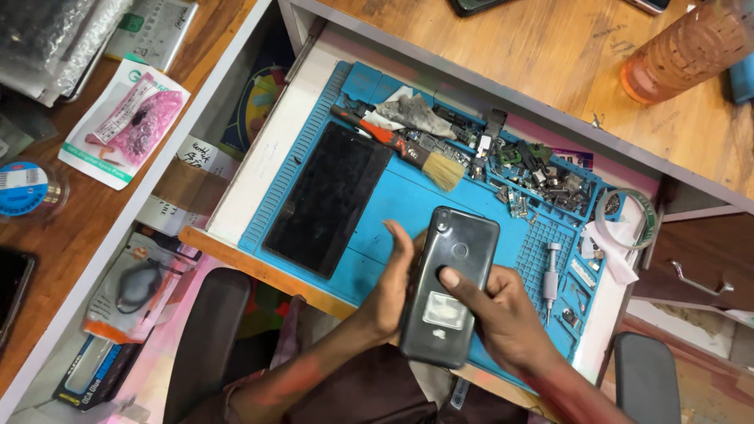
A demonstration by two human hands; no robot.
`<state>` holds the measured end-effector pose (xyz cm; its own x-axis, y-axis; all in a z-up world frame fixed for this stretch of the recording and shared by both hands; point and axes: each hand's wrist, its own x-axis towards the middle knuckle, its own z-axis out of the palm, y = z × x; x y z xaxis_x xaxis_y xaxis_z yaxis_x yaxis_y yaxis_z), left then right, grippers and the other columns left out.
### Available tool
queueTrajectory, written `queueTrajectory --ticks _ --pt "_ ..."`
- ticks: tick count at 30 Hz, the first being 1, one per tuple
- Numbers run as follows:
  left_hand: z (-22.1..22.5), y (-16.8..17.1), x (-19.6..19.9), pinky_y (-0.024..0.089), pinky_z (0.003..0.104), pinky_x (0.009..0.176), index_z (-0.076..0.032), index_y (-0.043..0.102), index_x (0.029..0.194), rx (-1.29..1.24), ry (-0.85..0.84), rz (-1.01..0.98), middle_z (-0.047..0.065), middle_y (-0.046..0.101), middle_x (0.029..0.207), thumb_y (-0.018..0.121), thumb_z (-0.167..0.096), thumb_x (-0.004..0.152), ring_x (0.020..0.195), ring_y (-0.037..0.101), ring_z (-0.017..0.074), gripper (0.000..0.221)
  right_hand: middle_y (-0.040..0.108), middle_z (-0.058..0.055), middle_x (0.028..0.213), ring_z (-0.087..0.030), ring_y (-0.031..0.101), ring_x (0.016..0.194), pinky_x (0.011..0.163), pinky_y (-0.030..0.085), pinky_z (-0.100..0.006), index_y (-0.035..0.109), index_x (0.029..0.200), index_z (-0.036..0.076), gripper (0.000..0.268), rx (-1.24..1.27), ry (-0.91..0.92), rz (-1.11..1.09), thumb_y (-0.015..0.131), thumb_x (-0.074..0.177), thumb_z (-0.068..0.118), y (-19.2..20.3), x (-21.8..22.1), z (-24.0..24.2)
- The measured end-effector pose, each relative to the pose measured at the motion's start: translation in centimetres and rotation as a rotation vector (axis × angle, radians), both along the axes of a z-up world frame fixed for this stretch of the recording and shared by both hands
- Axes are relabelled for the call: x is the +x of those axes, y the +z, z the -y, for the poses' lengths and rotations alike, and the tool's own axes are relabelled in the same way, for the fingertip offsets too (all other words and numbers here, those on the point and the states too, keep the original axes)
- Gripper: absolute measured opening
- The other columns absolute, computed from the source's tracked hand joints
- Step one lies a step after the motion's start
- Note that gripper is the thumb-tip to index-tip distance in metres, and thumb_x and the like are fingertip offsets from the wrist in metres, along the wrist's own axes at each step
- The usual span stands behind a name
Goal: The person disassembles a mobile phone by hand and with a screwdriver, removing the rear casing and the battery to access and work on internal components.
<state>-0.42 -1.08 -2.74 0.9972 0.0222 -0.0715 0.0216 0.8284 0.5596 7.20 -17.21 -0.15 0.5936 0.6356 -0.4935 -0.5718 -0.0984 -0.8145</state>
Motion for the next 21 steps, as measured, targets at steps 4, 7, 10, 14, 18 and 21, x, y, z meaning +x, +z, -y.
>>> queueTrajectory --ticks 4,7,10,14,18,21 --pt "-0.7 -0.1 -0.2 0.059 0.034 0.094 0.002 0.046 0.153 -0.139 -0.185 0.002 0.015 0.063 0.127 0.026 -0.072 0.108 0.112 0.066 0.0213 0.089 0.079 -0.011 0.084 -0.013 0.073 0.072 0.071 0.060 -0.030 0.076 0.095 -0.003 0.027 -0.082 0.125 -0.018 0.074 0.090 0.023 0.7 -0.2 -0.5" --pt "-0.8 0.9 -0.2 0.058 0.034 0.094 0.002 0.045 0.153 0.071 -0.112 0.084 0.014 0.062 0.127 0.032 -0.064 0.111 0.113 0.064 0.0213 0.080 0.079 -0.012 0.087 -0.015 0.073 0.077 0.075 0.060 -0.032 0.074 0.097 -0.006 0.029 -0.085 0.147 -0.112 0.076 0.091 0.023 1.5 -0.9 -1.3" --pt "-1.2 2.2 -0.4 0.058 0.036 0.092 0.000 0.044 0.155 0.107 0.100 0.139 0.013 0.061 0.124 0.032 -0.062 0.112 0.110 0.063 0.0207 0.076 0.080 -0.012 0.091 -0.017 0.074 0.079 0.076 0.061 -0.035 0.072 0.103 -0.005 0.031 -0.024 0.217 -0.185 0.078 0.086 0.020 2.3 -1.2 -1.4" --pt "-2.1 3.7 -0.2 0.054 0.041 0.105 -0.004 0.040 0.156 0.081 0.342 0.071 0.011 0.059 0.126 0.041 -0.056 0.110 0.119 0.061 0.0220 0.070 0.082 -0.011 0.094 -0.016 0.078 0.083 0.080 0.064 -0.033 0.073 0.106 -0.003 0.033 -0.051 0.325 -0.088 0.078 0.079 0.016 2.8 -0.3 -0.7" --pt "-2.3 4.2 0.1 0.054 0.047 0.107 -0.009 0.038 0.154 0.072 0.437 0.087 0.010 0.059 0.128 0.051 -0.050 0.107 0.121 0.063 0.0250 0.064 0.079 -0.017 0.090 -0.016 0.071 0.074 0.071 0.058 -0.031 0.074 0.110 -0.005 0.032 -0.142 0.105 0.097 0.081 0.082 0.009 1.8 1.2 0.1" --pt "-2.3 4.1 0.0 0.055 0.046 0.108 -0.010 0.040 0.153 0.059 0.405 0.082 0.009 0.060 0.128 0.053 -0.050 0.106 0.122 0.064 0.0245 0.063 0.077 -0.013 0.090 -0.012 0.064 0.071 0.064 0.050 -0.027 0.074 0.110 -0.005 0.031 -0.097 0.056 0.148 0.084 0.083 0.006 0.8 1.7 0.8"
